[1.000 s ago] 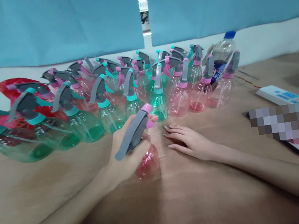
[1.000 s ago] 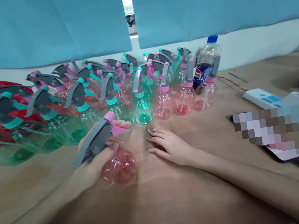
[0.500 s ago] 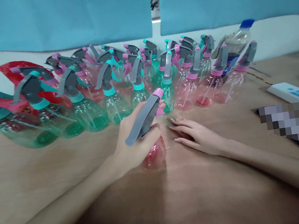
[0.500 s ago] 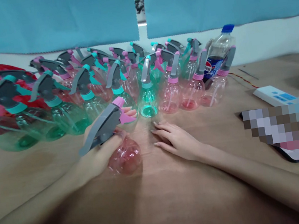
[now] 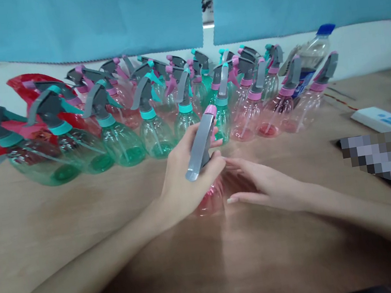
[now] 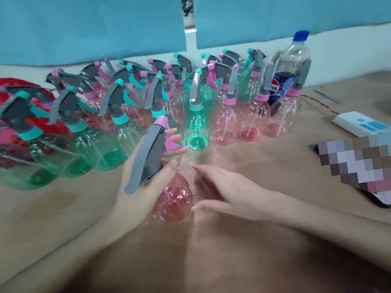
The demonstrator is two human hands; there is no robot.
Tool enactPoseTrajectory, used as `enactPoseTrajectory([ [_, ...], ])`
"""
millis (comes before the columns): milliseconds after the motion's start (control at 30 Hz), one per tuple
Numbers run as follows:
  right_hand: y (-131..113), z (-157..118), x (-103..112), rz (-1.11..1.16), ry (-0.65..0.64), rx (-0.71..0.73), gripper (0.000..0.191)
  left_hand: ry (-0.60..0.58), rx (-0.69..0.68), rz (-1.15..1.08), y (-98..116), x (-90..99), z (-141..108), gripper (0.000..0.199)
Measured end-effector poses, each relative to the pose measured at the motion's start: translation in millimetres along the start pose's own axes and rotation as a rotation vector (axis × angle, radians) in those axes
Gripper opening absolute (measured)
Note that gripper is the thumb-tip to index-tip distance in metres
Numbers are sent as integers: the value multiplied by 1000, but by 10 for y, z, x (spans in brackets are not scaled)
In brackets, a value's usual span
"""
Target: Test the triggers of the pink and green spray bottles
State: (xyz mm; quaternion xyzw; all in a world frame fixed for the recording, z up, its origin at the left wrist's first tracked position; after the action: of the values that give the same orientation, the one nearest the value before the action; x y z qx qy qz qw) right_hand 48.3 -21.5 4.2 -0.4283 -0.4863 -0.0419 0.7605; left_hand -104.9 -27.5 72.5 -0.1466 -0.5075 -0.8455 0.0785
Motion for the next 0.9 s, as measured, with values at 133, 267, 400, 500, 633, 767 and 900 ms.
enactPoseTrajectory([
  [133, -152, -34, 11, 74, -11, -8, 78, 12, -5, -29, 10, -109, -10, 43],
  [267, -226, -120, 62, 155, 36, -19, 82, 29, 18, -22, 51, -304, -5, 46],
  [400, -174, -269, 144, 147, 125, -70, 76, 3, 81, -68, 111, -577, 20, 50],
  [500, -95, -405, 221, 132, 184, -141, 69, -19, 110, -118, 170, -786, 85, 49],
  [633, 12, -587, 368, 223, 282, -196, 61, -83, 101, -149, 224, -1097, 228, 50],
  [767, 188, -767, 541, 265, 326, -214, 53, -192, 93, -175, 245, -1442, 367, 63],
  [900, 525, -1022, 903, 203, 466, -206, 71, -275, 50, -152, 252, -1699, 455, 80],
])
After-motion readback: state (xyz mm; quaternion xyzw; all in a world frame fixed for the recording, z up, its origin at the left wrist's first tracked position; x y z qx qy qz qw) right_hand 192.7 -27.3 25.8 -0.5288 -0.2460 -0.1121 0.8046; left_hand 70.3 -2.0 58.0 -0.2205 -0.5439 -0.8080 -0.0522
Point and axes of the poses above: each hand's wrist, its own z-axis towards the middle knuckle, its own x-axis out of the back of the hand, y = z × x, the point moved 6 cm from there along z, towards the middle knuckle
